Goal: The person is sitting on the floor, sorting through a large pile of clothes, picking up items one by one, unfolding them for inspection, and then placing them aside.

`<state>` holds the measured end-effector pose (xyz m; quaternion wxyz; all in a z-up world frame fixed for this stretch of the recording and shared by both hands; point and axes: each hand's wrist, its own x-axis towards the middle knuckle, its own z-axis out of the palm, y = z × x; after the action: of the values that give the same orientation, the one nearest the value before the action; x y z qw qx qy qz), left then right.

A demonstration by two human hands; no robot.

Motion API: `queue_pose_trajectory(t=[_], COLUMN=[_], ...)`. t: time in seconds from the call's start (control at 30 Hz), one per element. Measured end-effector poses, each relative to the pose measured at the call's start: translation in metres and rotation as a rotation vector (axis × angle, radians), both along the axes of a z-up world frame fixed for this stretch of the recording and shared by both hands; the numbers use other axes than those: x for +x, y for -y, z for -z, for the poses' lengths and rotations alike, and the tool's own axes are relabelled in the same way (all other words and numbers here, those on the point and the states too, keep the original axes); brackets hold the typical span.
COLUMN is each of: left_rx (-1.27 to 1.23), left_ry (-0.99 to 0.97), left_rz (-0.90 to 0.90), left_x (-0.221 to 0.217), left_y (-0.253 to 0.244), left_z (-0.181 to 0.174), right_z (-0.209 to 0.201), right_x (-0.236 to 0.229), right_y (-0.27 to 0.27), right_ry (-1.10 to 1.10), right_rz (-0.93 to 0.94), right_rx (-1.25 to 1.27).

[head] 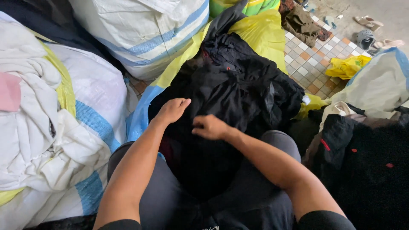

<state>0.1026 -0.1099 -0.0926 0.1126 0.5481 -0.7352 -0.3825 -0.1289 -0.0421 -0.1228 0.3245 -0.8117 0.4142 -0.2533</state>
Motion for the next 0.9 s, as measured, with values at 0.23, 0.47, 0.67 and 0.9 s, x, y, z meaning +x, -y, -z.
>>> queue_pose_trajectory(t=[0.23,0.47,0.67,0.9], left_rx=[0.06,0.063,0.015,-0.056], left_ry=[0.312,0.287,0.152,0.284], left_rz=[0.088,0.007,0.066,0.138], left_x=[-0.006,0.004,0.005,-0.002], left_y=[-0.001,-0.011,-0.024,0.001], left_z=[0.025,0.017,0.004,0.06], right_z=[0.02,-0.042,-0.041,0.032], right_x=[0.083,0.068,0.023,-0.04], right_y=[-0.075,-0.055,-0.007,0.043], right_ry=[-0.452,-0.603,-0.488,-0.69], right_rz=[-0.446,-0.449,-0.255,0.17], right_rx=[0.259,0.249,0.214,0.279])
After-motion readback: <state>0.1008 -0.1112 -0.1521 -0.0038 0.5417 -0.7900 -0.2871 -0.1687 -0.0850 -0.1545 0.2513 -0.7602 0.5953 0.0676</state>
